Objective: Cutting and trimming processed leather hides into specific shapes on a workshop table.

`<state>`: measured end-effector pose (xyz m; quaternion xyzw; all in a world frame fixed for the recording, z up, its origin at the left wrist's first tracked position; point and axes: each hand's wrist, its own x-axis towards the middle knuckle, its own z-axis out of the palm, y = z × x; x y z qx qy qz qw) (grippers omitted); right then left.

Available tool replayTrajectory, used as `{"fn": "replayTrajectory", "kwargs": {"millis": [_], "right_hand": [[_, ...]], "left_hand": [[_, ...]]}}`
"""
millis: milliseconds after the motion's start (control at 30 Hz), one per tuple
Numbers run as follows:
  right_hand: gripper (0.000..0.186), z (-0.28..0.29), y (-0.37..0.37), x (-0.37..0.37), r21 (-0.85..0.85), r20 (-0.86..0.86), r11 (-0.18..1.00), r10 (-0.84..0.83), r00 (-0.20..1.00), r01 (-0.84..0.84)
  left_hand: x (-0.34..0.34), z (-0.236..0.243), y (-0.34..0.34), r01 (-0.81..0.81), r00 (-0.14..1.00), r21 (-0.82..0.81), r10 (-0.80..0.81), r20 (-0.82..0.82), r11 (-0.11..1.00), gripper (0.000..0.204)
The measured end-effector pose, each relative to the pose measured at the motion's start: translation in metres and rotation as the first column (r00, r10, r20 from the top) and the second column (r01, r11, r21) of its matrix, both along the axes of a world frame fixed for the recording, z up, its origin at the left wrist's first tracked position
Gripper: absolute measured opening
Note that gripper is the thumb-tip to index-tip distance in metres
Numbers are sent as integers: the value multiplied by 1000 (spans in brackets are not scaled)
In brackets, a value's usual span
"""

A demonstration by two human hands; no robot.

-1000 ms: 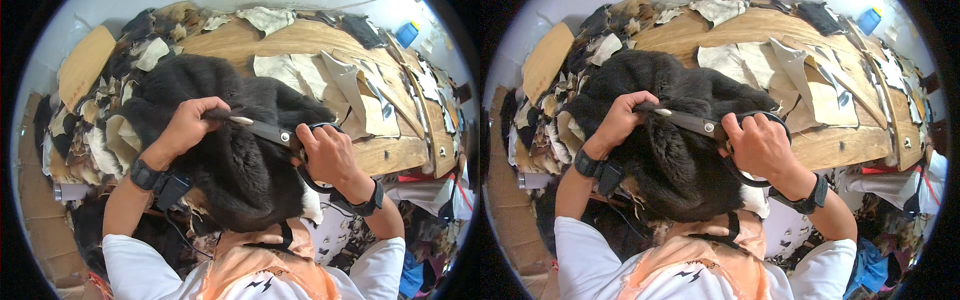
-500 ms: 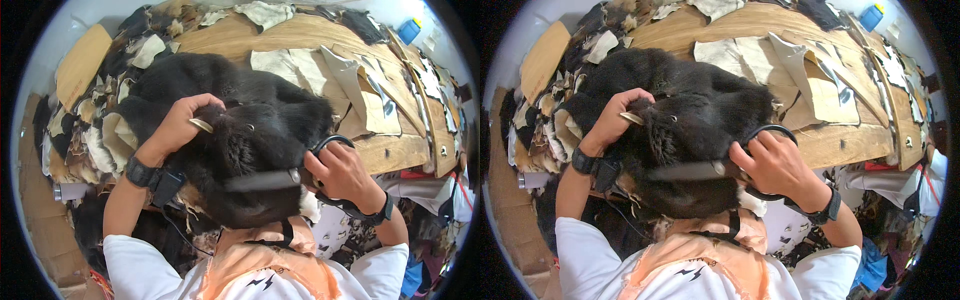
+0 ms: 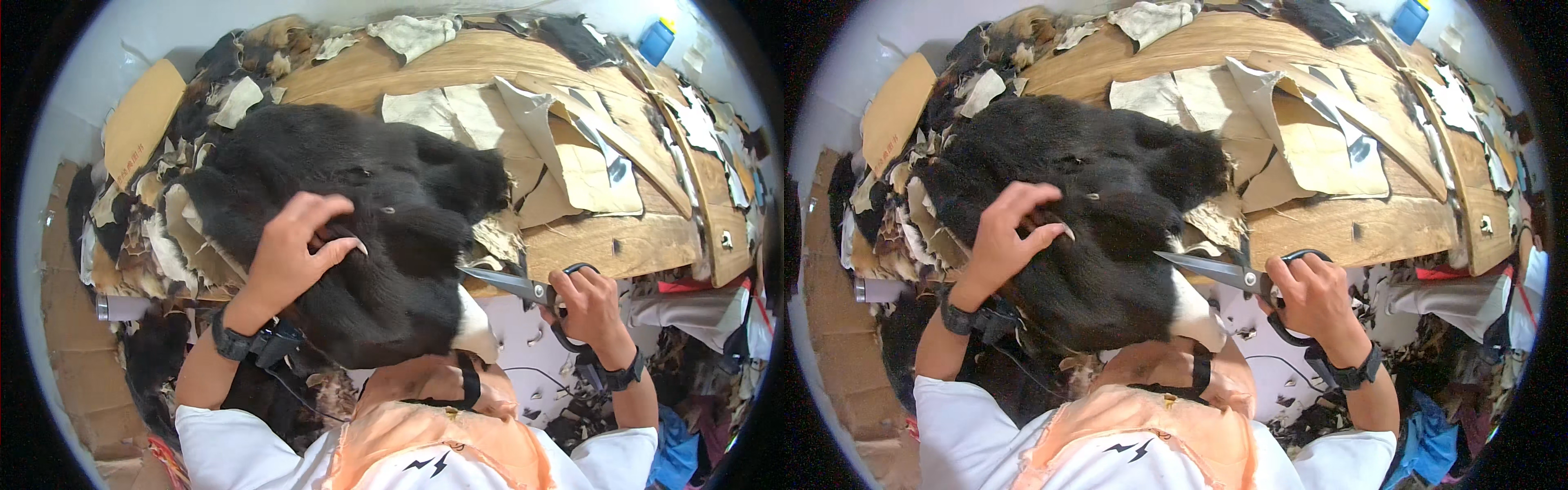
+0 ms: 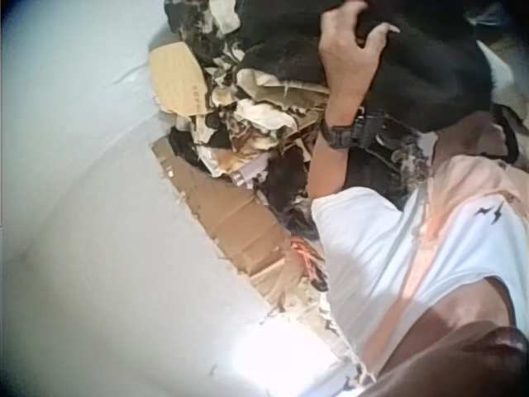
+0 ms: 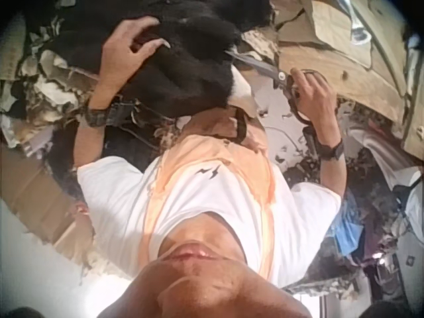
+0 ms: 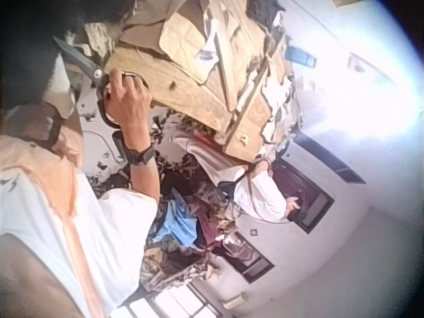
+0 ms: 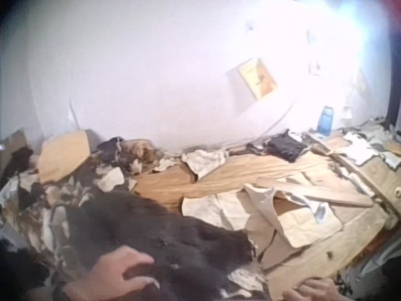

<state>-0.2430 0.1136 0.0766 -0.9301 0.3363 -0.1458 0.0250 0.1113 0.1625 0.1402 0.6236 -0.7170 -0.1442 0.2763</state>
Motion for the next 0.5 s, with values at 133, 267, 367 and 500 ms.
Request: {"fn": "replayTrajectory", "kwargs": {"millis": [133, 267, 367, 500], "right_hand": [[37, -2, -8, 3, 24, 18, 999, 20, 1000, -20], [39, -2, -12, 7, 26, 115, 999, 32, 993, -35], [36, 6, -11, 17, 76, 158, 997, 19, 987, -31], [35, 18, -2, 43, 105, 159, 991, 62, 985, -80]], "left_hand": [[-7, -11, 24, 140, 989, -12, -140, 44, 990, 12], [-17, 12, 66, 166, 981, 135, -151, -119, 977, 12], [8, 14, 100, 152, 958, 448, -20, -285, 881, 14], [30, -9, 152, -125, 929, 441, 261, -262, 889, 22]]}}
